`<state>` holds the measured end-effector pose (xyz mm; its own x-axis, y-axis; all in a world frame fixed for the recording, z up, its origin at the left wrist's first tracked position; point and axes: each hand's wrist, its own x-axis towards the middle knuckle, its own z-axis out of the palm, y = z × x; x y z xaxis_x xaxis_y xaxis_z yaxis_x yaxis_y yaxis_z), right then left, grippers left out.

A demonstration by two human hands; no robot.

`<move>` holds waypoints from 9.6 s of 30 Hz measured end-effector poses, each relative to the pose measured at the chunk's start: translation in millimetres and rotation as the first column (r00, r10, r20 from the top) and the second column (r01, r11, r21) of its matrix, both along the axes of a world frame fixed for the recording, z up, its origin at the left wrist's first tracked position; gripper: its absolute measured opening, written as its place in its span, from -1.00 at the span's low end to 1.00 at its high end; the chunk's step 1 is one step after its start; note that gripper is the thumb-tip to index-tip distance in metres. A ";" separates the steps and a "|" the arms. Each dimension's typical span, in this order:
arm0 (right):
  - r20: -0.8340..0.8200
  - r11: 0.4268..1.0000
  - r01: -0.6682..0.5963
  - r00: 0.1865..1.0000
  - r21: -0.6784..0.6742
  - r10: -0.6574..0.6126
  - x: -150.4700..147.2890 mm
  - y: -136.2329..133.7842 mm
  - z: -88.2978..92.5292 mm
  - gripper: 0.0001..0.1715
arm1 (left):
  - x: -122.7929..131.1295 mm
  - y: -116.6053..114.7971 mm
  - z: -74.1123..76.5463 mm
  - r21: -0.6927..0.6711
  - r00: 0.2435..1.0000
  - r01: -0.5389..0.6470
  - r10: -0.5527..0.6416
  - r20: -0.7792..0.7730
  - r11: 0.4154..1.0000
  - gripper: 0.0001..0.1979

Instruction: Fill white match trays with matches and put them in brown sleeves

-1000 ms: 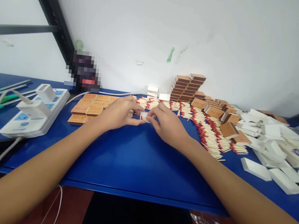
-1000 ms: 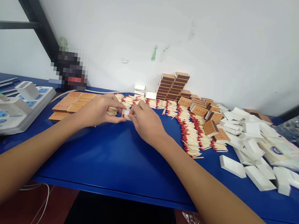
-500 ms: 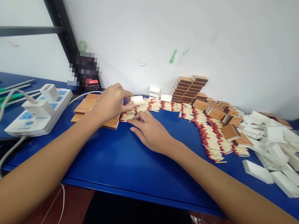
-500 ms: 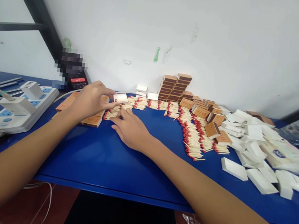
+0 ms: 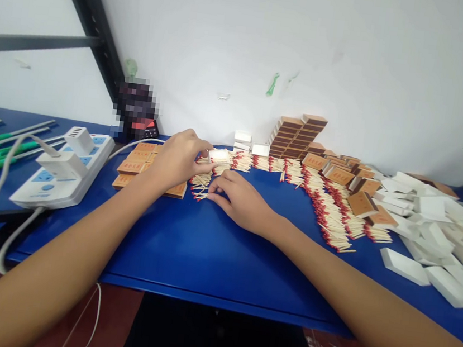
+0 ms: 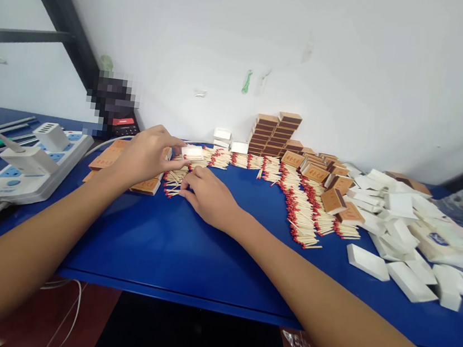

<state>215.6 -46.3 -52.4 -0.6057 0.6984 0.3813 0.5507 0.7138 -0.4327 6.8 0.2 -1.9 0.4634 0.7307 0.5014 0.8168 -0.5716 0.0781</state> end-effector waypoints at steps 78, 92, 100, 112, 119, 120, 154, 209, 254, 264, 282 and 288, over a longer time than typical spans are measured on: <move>0.073 0.996 0.071 0.995 -0.059 -0.067 -11.4 -11.5 3.9 -0.91 | -0.7 4.8 -8.1 -0.076 0.994 0.098 -0.094 0.049 0.992 -0.68; 0.005 0.999 0.001 1.000 -0.042 -0.001 -0.4 -9.1 4.2 -0.90 | -3.5 7.9 -8.8 -0.056 0.991 0.128 -0.125 0.046 0.990 -0.71; -0.019 0.998 -0.033 0.999 -0.046 0.032 -5.2 -6.4 1.5 -0.91 | -3.9 8.6 -10.5 -0.065 0.991 0.131 -0.128 0.045 0.989 -0.70; 0.124 0.999 -0.050 0.991 0.000 0.049 -9.5 -9.1 4.4 -0.87 | -1.9 7.8 -10.6 -0.052 0.990 0.139 -0.137 0.038 0.989 -0.72; 0.167 0.997 0.005 0.986 0.072 -0.017 8.3 -12.7 9.4 -0.85 | -1.6 6.5 -11.0 -0.070 0.989 0.149 -0.149 0.015 0.986 -0.80; 0.155 0.994 0.039 0.986 0.098 -0.054 14.5 -9.6 10.9 -0.86 | -1.0 5.8 -11.1 -0.076 0.987 0.161 -0.160 0.010 0.984 -0.78; -0.072 0.998 -0.004 0.997 -0.056 0.000 -4.8 -1.6 -3.3 -0.95 | -0.1 2.5 -4.9 -0.054 0.994 0.079 -0.074 0.086 0.995 -0.66; 0.353 0.994 0.014 0.934 0.106 -0.051 -6.2 -18.8 12.5 -0.80 | -1.1 5.5 -11.0 -0.058 0.991 0.121 -0.117 0.063 0.991 -0.70; 0.168 0.997 -0.013 0.986 0.081 -0.001 -2.1 -6.2 1.1 -0.67 | -4.4 7.8 -10.1 -0.018 0.997 0.069 -0.069 0.036 0.997 -0.65; 0.081 0.999 -0.008 0.997 0.042 0.005 -1.2 -6.4 0.5 -0.77 | -3.5 6.4 -10.3 -0.058 0.995 0.090 -0.088 0.051 0.994 -0.69; 0.039 0.998 -0.048 0.998 -0.043 0.050 5.3 -7.6 5.4 -0.91 | 0.4 1.8 -8.1 -0.073 0.992 0.128 -0.127 0.026 0.989 -0.71; 0.056 0.998 -0.036 0.998 -0.060 0.040 6.1 -8.7 7.3 -0.92 | 0.9 1.0 -6.4 -0.076 0.992 0.126 -0.124 0.030 0.989 -0.69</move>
<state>221.7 -54.9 -45.1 -0.6518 0.6947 0.3042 0.5487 0.7089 -0.4431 7.8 1.2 -8.2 0.5412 0.7053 0.4580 0.7368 -0.6602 0.1460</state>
